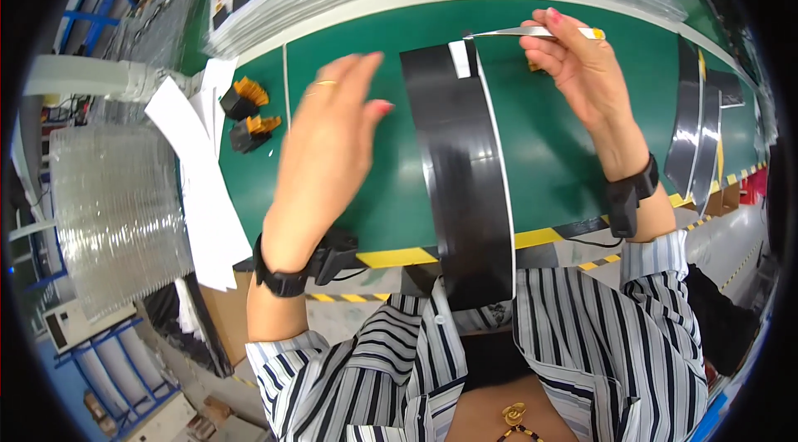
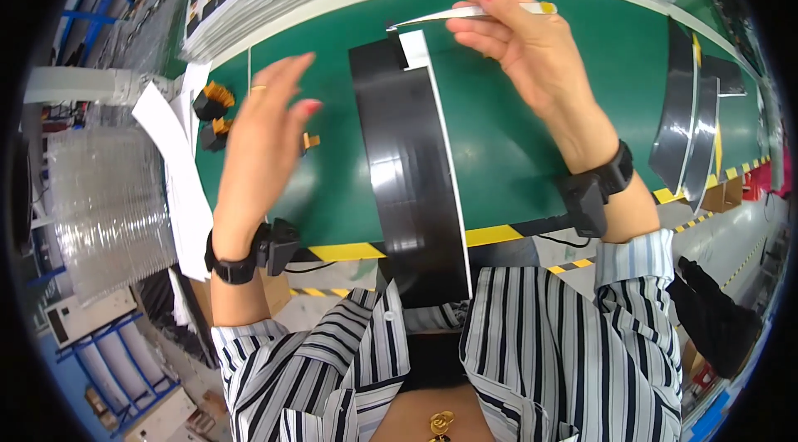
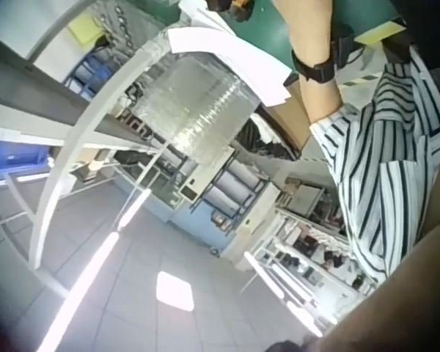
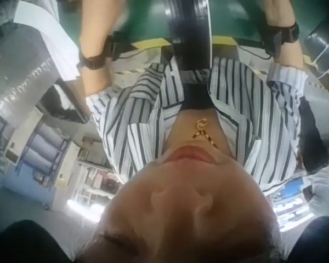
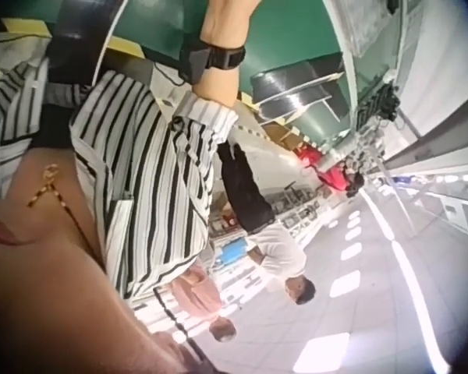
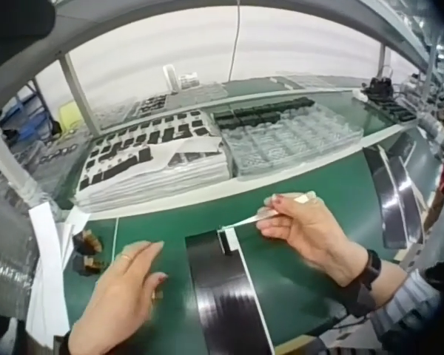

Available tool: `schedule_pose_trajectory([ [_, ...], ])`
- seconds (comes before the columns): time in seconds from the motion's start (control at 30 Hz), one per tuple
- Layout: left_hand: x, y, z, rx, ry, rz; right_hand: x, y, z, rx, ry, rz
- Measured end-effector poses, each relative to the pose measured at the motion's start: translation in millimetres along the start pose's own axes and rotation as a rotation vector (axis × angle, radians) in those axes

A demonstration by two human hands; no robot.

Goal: The person gathers a stack of electronic components and places them into a tray before peeling a small piece of tape from a strip with tweezers. They apply the tape to a component by hand, press it down, and set the finished part aside, repeating the process for several more components.

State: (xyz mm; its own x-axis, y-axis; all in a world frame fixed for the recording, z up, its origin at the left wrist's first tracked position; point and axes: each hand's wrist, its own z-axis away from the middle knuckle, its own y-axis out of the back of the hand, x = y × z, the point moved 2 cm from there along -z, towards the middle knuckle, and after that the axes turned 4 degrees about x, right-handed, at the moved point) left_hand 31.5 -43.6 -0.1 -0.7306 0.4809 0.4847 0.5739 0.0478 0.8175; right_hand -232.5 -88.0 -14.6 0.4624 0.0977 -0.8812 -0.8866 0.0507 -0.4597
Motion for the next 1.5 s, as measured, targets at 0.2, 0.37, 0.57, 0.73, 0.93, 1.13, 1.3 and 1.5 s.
schedule_pose_trajectory([
  [0.2, -15, 5, 49, -0.025, 0.121, -0.299, 9, -20, 10, -0.115, -0.122, 0.015],
  [0.37, -24, 8, 44, 0.046, 0.132, -0.282, 9, -28, 16, -0.175, -0.130, 0.097],
  [0.57, -7, -6, -16, 0.038, 0.595, 0.911, -5, -20, 20, -0.143, 0.167, 0.034],
  [0.73, -2, -39, -39, 0.145, 0.633, 1.387, 1, -10, 27, -0.077, 0.270, 0.004],
  [0.93, -1, -47, -31, 0.142, 0.757, 1.468, 7, -20, 32, -0.059, 0.233, 0.043],
  [1.13, 0, -50, -27, 0.175, 0.819, 1.587, 13, -18, 31, -0.045, 0.231, 0.066],
  [1.3, -1, -51, -24, 0.192, 0.867, 1.656, 14, -21, 32, -0.052, 0.227, 0.072],
  [1.5, -3, -51, -22, 0.208, 0.788, 1.647, 17, -18, 31, -0.038, 0.221, 0.066],
])
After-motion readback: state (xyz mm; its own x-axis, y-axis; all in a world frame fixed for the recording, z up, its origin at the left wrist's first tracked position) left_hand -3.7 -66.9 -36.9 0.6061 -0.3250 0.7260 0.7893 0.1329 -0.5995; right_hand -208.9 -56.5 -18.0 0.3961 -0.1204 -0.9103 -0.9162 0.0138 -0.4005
